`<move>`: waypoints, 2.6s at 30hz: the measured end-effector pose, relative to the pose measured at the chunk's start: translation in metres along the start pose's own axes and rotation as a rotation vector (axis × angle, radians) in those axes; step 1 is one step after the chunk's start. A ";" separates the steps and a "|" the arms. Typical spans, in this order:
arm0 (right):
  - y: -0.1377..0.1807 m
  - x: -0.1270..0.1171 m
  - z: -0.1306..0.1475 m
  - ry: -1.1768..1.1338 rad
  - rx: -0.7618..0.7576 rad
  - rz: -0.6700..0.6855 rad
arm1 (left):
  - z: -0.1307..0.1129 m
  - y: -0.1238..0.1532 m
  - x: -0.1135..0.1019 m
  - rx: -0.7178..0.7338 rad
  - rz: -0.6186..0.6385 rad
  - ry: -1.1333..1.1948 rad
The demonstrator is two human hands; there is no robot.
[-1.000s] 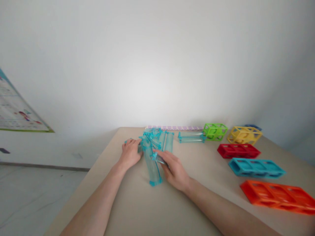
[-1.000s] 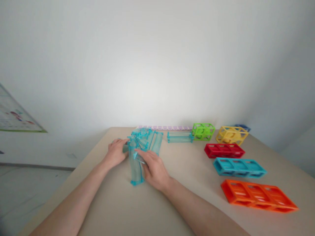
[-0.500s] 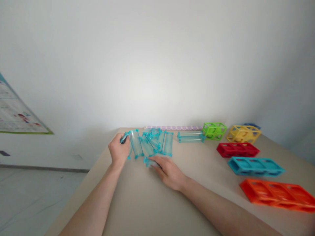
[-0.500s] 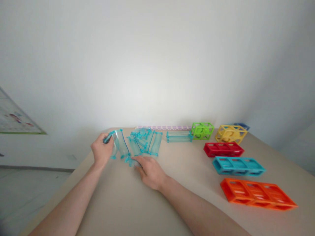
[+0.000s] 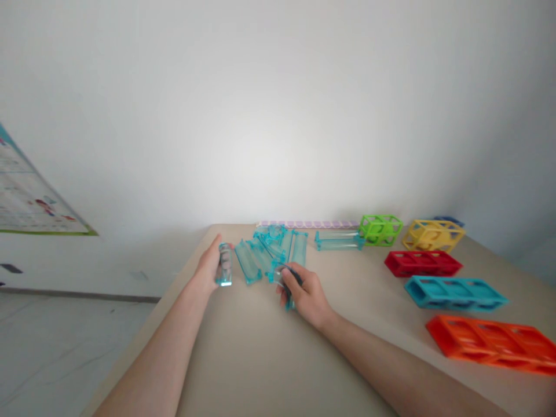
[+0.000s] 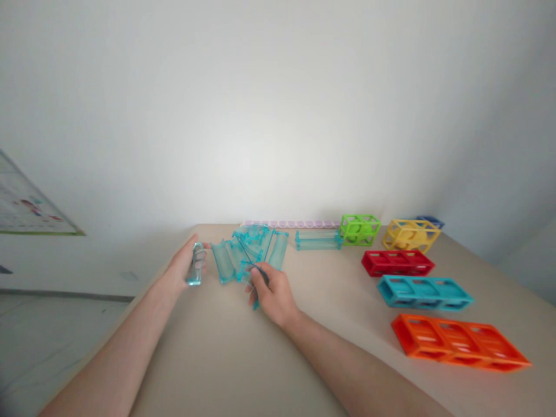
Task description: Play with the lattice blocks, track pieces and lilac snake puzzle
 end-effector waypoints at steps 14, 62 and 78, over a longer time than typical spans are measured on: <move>-0.005 -0.009 -0.001 -0.118 0.020 -0.189 | 0.009 0.045 0.060 0.357 0.394 -0.181; 0.010 -0.043 0.038 0.610 -0.020 -0.003 | 0.015 0.082 0.070 1.348 0.351 -0.678; -0.004 -0.138 0.022 1.558 0.330 -0.082 | 0.017 0.072 0.068 1.202 0.374 -0.609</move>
Point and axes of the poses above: each hand's wrist, its own y-axis away from the middle knuckle, its own x-axis out of the palm, z = x × y, the point moved 4 cm from there along -y, towards the middle knuckle, and after that the axes turned 1 degree about z, right-handed, at the moved point
